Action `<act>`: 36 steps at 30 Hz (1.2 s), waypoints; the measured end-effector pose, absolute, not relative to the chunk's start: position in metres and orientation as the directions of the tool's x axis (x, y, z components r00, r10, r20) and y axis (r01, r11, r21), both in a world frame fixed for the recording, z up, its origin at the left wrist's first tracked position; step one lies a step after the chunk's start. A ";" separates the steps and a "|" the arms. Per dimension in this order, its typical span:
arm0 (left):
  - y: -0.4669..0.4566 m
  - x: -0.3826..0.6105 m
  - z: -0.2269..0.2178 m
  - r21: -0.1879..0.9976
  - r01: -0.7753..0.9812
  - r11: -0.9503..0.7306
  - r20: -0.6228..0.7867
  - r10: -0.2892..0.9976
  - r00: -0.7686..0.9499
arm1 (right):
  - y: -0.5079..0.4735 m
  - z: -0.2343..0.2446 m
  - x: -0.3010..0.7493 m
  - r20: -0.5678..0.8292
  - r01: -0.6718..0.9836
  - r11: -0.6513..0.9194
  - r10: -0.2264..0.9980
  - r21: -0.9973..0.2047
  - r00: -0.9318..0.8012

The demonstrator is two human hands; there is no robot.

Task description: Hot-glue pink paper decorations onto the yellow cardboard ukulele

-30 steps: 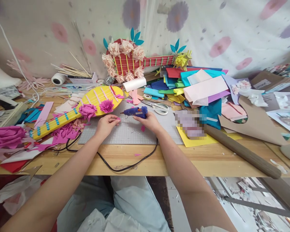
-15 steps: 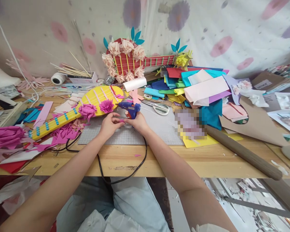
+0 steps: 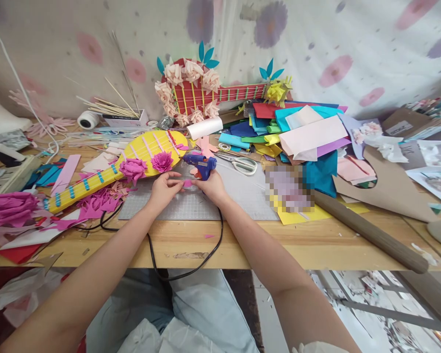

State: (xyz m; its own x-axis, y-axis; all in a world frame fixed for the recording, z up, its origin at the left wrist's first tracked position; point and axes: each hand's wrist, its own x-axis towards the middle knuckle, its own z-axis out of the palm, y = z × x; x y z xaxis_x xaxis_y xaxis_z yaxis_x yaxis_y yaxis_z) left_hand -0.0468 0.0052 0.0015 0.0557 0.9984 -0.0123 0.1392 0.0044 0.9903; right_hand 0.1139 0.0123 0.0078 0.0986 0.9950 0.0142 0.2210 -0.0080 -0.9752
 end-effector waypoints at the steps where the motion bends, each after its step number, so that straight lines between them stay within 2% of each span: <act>1: 0.005 -0.047 0.001 0.990 0.141 0.008 -0.014 0.999 0.043 | 0.012 0.008 0.115 0.016 0.246 -0.012 0.993 -0.969 0.113; 8: 0.003 -0.049 0.002 0.970 0.243 -0.020 0.027 0.999 -0.024 | 0.008 0.013 0.133 0.048 0.471 -0.049 0.980 -0.881 0.192; 12: 0.003 -0.049 0.000 0.973 0.228 -0.032 0.039 0.999 -0.030 | 0.001 0.025 0.148 0.060 0.487 -0.052 0.976 -0.872 0.211; 15: 0.004 -0.049 -0.001 0.976 0.215 -0.039 0.050 0.998 -0.044 | -0.006 0.040 0.163 0.034 0.459 -0.008 0.996 -0.888 0.083; 19: 0.003 -0.049 -0.002 0.966 0.255 -0.049 0.069 0.995 -0.072 | -0.015 0.050 0.180 -0.057 0.596 0.014 0.993 -0.803 -0.101; 22: 0.003 -0.049 -0.002 0.959 0.280 -0.054 0.077 0.994 -0.073 | -0.016 0.049 0.182 -0.042 0.683 0.053 0.992 -0.728 -0.122; 27: 0.003 -0.049 -0.003 0.955 0.290 -0.063 0.086 0.994 -0.069 | -0.015 0.048 0.176 0.043 0.721 0.126 0.990 -0.682 -0.132; 36: 0.002 -0.049 -0.002 0.955 0.291 -0.062 0.085 0.994 -0.066 | -0.014 0.049 0.175 0.012 0.747 0.130 0.987 -0.652 -0.161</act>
State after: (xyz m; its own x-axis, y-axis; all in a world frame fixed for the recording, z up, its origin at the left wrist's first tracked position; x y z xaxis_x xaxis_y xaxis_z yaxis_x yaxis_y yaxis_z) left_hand -0.0489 0.0022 -0.0018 -0.0660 0.9942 0.0850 0.2913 -0.0623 0.9546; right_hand 0.1745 -0.0144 0.0492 -0.1612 0.9868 0.0125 0.7466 0.1302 -0.6524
